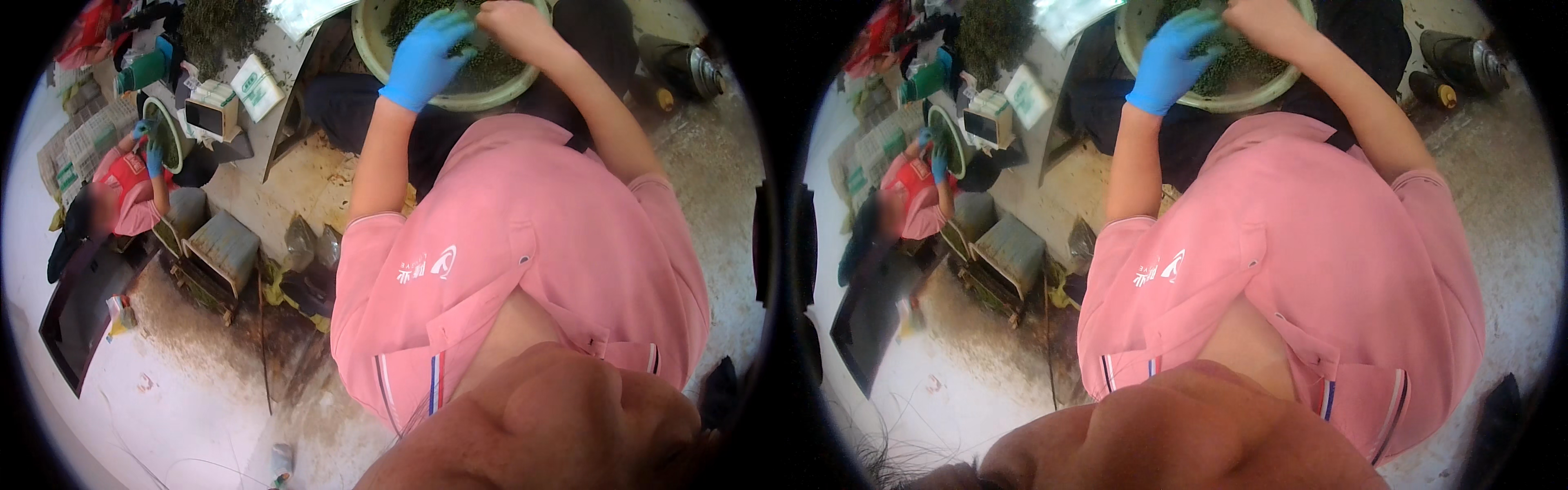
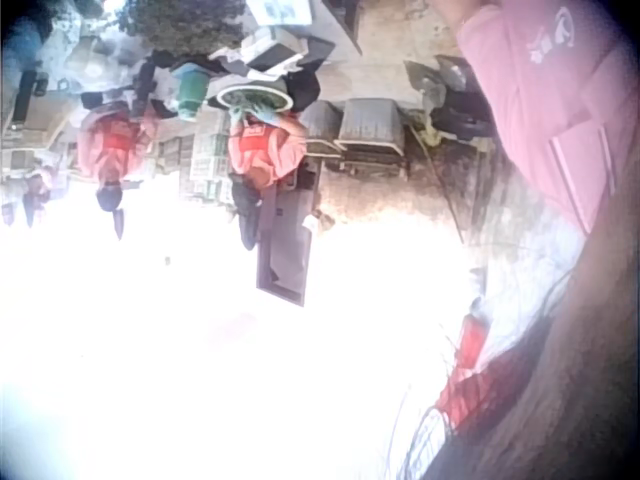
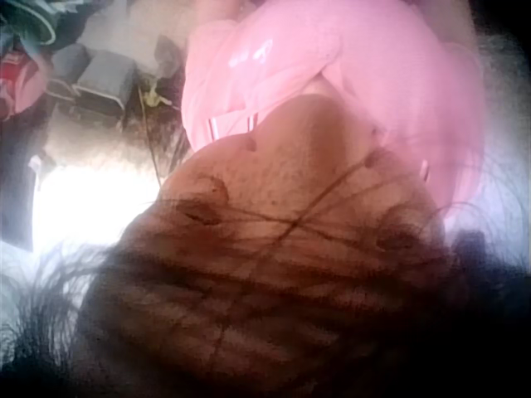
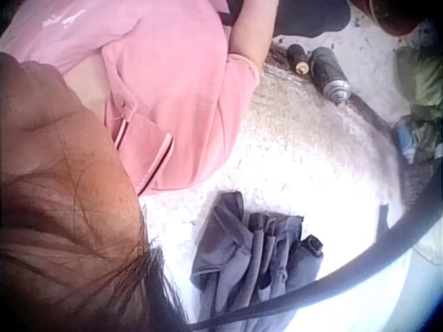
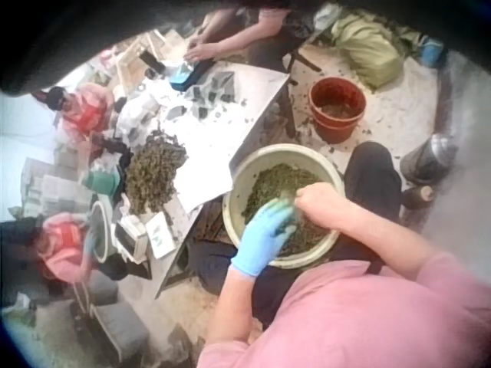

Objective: The person sits on the floor and sorts green dried leaves from a basin on their lap, picking out small pieces by hand and placing them into a clear plastic bag. Other workers are visible in the background performing similar tasks.

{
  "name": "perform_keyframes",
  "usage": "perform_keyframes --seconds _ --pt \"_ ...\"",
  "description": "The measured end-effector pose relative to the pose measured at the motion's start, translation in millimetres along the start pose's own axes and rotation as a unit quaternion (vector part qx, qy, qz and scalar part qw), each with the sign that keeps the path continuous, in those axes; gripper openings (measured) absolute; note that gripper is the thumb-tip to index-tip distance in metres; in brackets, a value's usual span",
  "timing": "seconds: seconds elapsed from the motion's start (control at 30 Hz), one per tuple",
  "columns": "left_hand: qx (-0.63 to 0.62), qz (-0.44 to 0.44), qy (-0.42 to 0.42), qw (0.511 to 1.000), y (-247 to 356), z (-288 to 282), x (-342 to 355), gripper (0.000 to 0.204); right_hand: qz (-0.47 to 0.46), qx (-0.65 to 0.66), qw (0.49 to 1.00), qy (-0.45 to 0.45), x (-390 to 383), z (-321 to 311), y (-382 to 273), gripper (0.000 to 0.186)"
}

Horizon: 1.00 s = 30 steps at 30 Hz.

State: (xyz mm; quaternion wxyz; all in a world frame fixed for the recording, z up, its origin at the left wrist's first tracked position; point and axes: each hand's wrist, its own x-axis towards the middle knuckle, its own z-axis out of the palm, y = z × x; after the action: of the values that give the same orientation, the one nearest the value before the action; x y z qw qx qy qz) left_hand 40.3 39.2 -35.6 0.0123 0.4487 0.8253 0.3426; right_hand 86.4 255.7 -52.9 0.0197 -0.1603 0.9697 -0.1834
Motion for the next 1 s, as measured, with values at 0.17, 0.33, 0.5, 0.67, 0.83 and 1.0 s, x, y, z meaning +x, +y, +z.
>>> perform_keyframes --seconds 0.17,0.33,0.5,0.67,0.83,1.0 --pt "-0.005 -0.183 -0.09 0.979 -20 16 4 0.079 0.122 0.006 0.982 0.142 -23 -31 34 0.01" --pt "0.111 -0.235 -0.176 0.949 -41 93 9 0.132 0.14 0.017 0.979 0.15 -31 -37 37 0.011" --pt "0.13 -0.191 -0.138 0.963 -53 128 -6 0.092 0.152 0.042 0.979 0.131 -38 -27 40 0.01" --pt "0.141 -0.135 -0.23 0.953 -18 111 -34 0.087 0.173 0.093 0.968 0.155 -44 -36 43 0.009" --pt "0.133 -0.127 -0.16 0.97 -24 117 -46 0.087 0.159 0.075 0.97 0.168 -47 -23 56 0.008" --pt "0.154 -0.086 -0.141 0.974 -47 135 -36 0.075 0.171 0.083 0.967 0.168 -48 -27 54 0.008"
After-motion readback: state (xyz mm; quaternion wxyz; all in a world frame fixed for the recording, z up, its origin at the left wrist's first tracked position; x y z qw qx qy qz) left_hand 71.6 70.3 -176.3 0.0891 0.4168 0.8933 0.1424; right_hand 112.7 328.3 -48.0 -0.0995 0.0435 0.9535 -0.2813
